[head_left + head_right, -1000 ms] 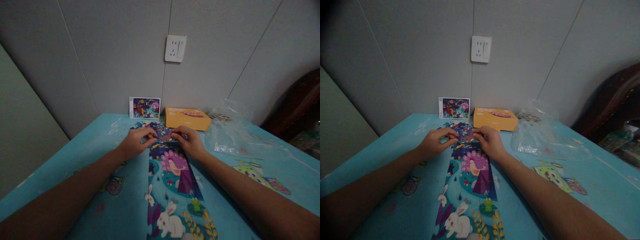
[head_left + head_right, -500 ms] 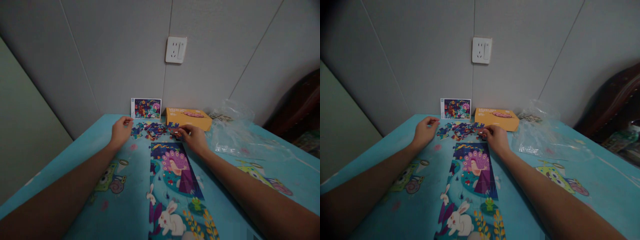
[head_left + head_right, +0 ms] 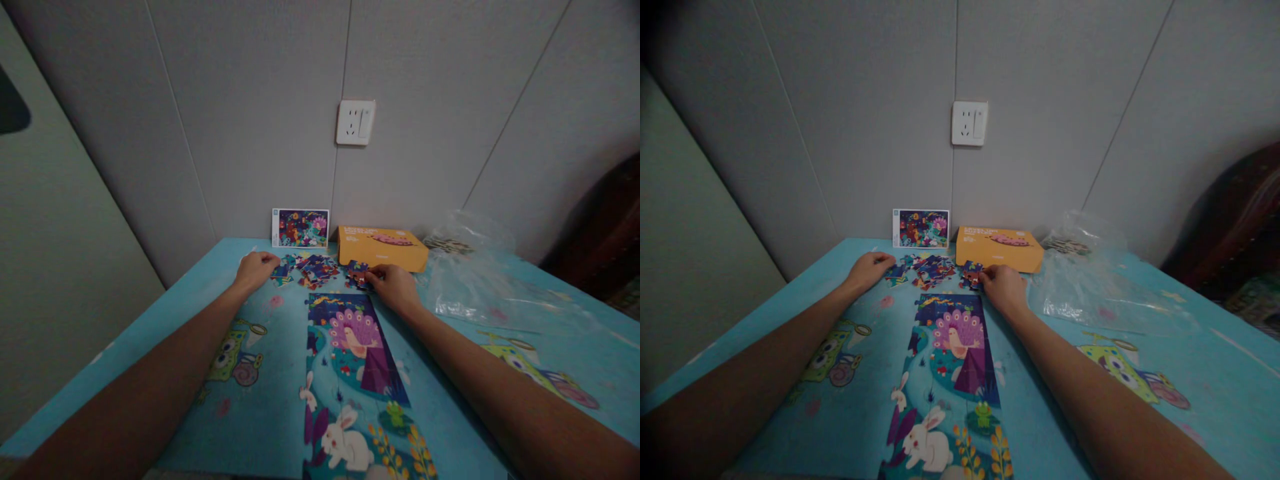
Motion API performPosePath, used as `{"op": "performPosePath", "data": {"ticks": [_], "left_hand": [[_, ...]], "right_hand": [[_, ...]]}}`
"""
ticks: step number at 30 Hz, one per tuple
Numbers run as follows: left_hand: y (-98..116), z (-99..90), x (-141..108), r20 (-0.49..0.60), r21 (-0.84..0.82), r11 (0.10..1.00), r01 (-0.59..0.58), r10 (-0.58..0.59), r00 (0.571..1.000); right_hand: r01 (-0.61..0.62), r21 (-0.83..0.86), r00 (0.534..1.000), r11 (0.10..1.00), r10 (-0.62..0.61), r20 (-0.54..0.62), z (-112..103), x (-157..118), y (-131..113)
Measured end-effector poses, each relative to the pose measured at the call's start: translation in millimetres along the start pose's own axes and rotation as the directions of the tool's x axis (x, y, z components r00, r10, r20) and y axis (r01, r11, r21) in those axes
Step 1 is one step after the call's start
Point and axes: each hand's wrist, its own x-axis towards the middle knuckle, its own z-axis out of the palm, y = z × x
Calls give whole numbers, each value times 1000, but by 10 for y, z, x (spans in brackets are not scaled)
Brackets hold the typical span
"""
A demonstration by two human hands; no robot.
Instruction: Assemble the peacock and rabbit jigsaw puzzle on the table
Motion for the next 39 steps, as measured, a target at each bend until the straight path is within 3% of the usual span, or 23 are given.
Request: {"op": "performPosePath", "data": {"ticks": [4,6,8,11,14,17,21,24,26,29,39], "left_hand": [[-70,-70,-38,128,152,951,-268,250,960],[-91,-83,-40,166,190,921,-341,312,936],[-93,-83,-25,137,143,947,-286,267,954],[-94,-85,26,16,45,995,-85,84,996],[-133,-109,83,-70,33,999,44,-41,997],[-184,-138,103,-68,75,993,86,-81,994],[-151,-151,51,-39,159,987,32,-27,999],[-42,-162,-37,-1,227,970,-83,85,996],[38,-174,-106,125,308,927,-215,184,975],[116,-185,-186,245,355,883,-307,229,942],[123,-161,-176,298,308,891,-332,241,924]], "right_hand": [[6,-27,1000,1000,-5,12,13,10,11],[11,-38,1000,999,-10,19,29,18,15],[12,-40,1000,999,-11,27,41,22,15],[19,-50,999,999,-18,29,44,14,10],[34,-68,999,997,-32,27,42,1,5],[40,-77,999,996,-39,15,47,-2,13],[43,-58,999,997,-43,1,62,9,39],[34,-48,999,998,-34,-11,68,19,50],[33,-51,999,998,-34,-11,69,21,48],[32,-51,999,998,-33,-4,69,17,35],[36,-32,999,999,-36,2,54,-6,7]]}}
